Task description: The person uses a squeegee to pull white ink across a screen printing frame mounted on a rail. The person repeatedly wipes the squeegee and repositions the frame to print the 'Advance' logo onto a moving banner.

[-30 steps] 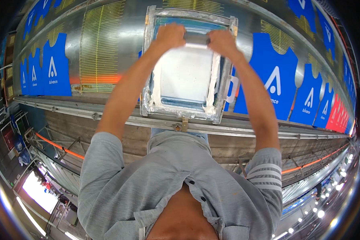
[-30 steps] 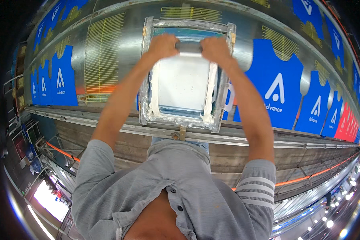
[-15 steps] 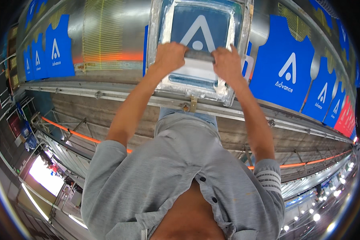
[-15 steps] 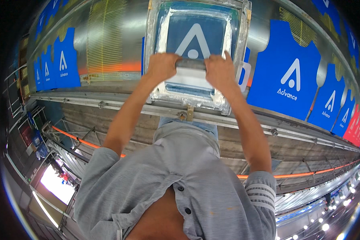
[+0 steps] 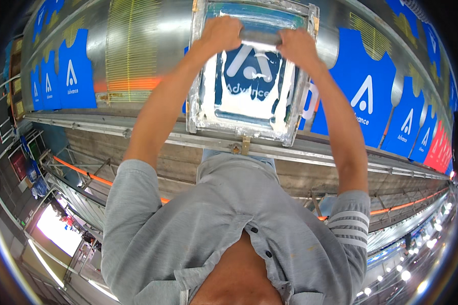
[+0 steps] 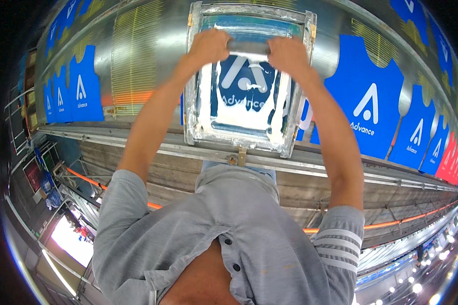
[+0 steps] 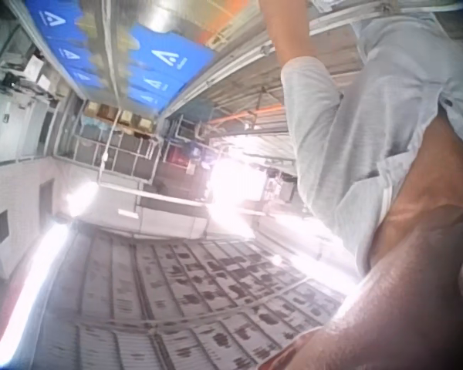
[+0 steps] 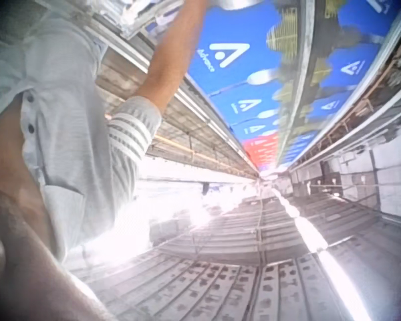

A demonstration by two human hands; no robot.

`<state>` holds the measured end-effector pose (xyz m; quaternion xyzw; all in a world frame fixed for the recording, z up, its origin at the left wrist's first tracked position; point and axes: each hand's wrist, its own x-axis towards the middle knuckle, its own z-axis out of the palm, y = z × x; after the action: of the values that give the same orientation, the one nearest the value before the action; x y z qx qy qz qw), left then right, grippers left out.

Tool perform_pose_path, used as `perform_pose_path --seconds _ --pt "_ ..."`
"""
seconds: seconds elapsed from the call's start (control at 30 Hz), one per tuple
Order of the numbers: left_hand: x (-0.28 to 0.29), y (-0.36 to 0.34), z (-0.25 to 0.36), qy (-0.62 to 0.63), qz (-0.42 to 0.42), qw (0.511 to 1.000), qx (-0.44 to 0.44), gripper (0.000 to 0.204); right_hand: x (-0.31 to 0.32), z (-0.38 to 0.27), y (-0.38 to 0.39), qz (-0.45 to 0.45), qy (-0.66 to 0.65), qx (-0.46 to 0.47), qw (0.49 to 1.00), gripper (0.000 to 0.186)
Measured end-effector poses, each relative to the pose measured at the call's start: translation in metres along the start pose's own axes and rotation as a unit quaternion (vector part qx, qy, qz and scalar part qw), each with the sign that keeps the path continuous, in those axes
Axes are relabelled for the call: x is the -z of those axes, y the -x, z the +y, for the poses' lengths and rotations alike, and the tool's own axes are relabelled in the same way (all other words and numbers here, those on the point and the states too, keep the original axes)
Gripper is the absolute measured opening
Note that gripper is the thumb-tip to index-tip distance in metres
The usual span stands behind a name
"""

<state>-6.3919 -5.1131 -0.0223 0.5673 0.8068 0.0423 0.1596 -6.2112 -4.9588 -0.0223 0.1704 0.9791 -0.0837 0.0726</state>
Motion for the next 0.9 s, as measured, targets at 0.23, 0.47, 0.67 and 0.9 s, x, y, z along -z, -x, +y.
perform_pose_path --seconds 0.23,0.47,0.67,0.9 --pt "0.001 -0.037 -0.009 -0.034 0.016 0.999 0.005 0.035 -0.001 0.025 -0.033 0.046 -0.032 0.011 0.998 0.023" --pt "-0.049 0.108 0.040 0.058 -0.012 0.997 0.042 0.035 -0.047 -0.054 0.098 0.052 -0.024 0.047 0.997 0.012" --pt "-0.093 0.208 0.073 0.086 0.043 0.995 0.013 0.036 -0.066 -0.108 0.193 0.040 -0.073 0.034 0.996 0.022" --pt "-0.090 0.197 0.104 0.057 -0.045 0.997 0.004 0.037 -0.037 -0.069 0.194 0.055 -0.369 -0.087 0.924 0.056"
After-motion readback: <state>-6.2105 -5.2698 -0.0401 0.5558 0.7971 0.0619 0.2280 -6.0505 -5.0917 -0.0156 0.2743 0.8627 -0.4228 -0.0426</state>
